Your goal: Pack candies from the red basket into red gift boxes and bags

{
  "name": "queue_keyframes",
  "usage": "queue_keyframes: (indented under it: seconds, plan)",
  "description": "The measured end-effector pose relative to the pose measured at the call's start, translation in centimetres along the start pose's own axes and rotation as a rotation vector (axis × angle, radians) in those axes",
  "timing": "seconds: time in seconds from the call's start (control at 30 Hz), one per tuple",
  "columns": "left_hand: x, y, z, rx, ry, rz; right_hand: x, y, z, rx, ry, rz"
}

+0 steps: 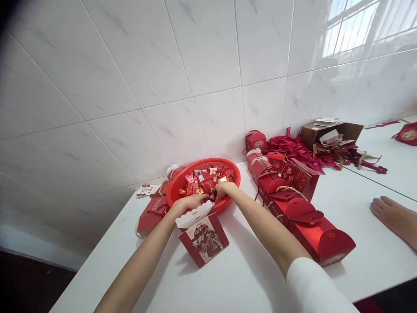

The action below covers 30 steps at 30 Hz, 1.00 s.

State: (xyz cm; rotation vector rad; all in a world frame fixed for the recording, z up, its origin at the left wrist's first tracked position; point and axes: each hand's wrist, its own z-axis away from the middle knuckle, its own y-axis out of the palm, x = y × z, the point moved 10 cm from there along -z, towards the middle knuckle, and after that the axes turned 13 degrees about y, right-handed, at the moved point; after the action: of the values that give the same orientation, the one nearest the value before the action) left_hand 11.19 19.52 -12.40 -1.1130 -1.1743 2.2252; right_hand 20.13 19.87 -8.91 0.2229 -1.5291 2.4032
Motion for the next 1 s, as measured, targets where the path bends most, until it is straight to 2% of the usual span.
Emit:
queue_keyframes:
  seconds: [0.1, 0.2, 0.43, 0.6, 0.8, 1.0]
  plan:
    - [0.3, 0.5, 0.1, 0.052, -0.065, -0.031, 0.0, 1.2, -1.4, 0.056, 0.002, 0.005]
    - [0.6, 0.3, 0.1, 0.023, -0.098, -0.035, -0.1, 1.3, -2.1, 0.038, -0.019, -0.055]
    - [0.1, 0.1, -0.1, -0.048, -0.012, 0.020, -0.7, 1.1, -3.1, 0.011, -0.063, -0.349]
    - [0.0, -0.3, 0.0, -0.108, -0.022, 0.048, -0.7, 0.8, -2.9, 0.004, -0.115, -0.606]
    - [0.1, -0.4, 0.3, -0.167, -0.037, 0.175, -0.1, -1.2, -1.8, -0.123, -0.274, -0.818]
    - [0.0, -3.3, 0.5, -0.399, 0.017, 0.017, -0.7, -3.4, -1.0, -0.292, -0.364, -0.934]
